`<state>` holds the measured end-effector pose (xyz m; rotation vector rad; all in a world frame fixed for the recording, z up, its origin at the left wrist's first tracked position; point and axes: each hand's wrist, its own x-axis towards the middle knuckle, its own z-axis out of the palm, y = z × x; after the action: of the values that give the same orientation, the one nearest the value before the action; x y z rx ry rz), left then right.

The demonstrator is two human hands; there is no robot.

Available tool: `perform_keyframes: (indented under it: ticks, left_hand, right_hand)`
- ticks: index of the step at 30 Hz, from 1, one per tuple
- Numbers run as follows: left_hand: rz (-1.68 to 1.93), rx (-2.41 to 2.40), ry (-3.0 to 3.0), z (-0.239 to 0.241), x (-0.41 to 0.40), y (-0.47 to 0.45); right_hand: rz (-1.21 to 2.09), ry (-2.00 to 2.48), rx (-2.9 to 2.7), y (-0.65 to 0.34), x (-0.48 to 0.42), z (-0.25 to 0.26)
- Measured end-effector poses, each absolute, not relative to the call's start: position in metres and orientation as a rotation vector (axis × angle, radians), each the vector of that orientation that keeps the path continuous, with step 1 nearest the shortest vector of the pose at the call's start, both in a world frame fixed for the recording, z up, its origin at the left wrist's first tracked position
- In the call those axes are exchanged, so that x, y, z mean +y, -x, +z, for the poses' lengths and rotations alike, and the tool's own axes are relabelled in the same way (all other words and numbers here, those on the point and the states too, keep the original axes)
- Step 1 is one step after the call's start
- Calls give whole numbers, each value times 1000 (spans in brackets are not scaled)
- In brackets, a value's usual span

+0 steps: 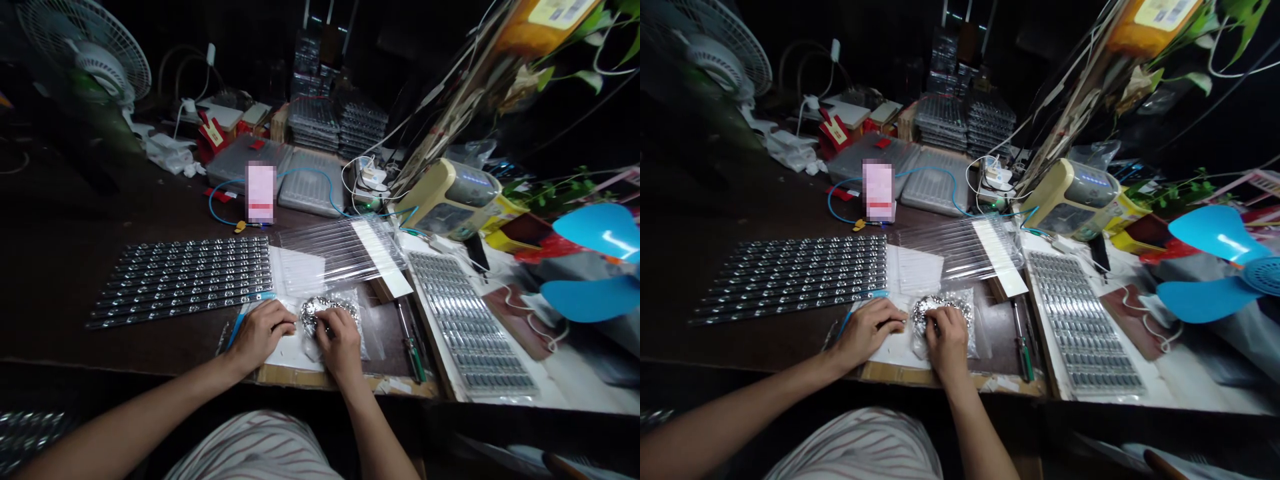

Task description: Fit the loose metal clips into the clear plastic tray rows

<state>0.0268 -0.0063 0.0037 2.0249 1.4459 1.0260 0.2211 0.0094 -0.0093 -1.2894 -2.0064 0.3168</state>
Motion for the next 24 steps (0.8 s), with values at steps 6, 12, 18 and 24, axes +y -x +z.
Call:
perform_keyframes:
  ticks: [6, 12, 18, 24]
  left_hand:
    - [963, 1844, -2086, 18, 17, -3]
    - [801, 1976, -2189, 19, 22, 11]
    - [798, 1945, -2349, 9, 15, 23]
    - [860, 1837, -2533, -1, 22, 33]
  right_hand:
    - [204, 1361, -2075, -221, 9, -11]
    - [142, 1342, -2032, -229, 9, 8]
    - [-26, 1533, -1912, -279, 22, 54]
    - [-423, 2166, -1652, -372, -15, 55]
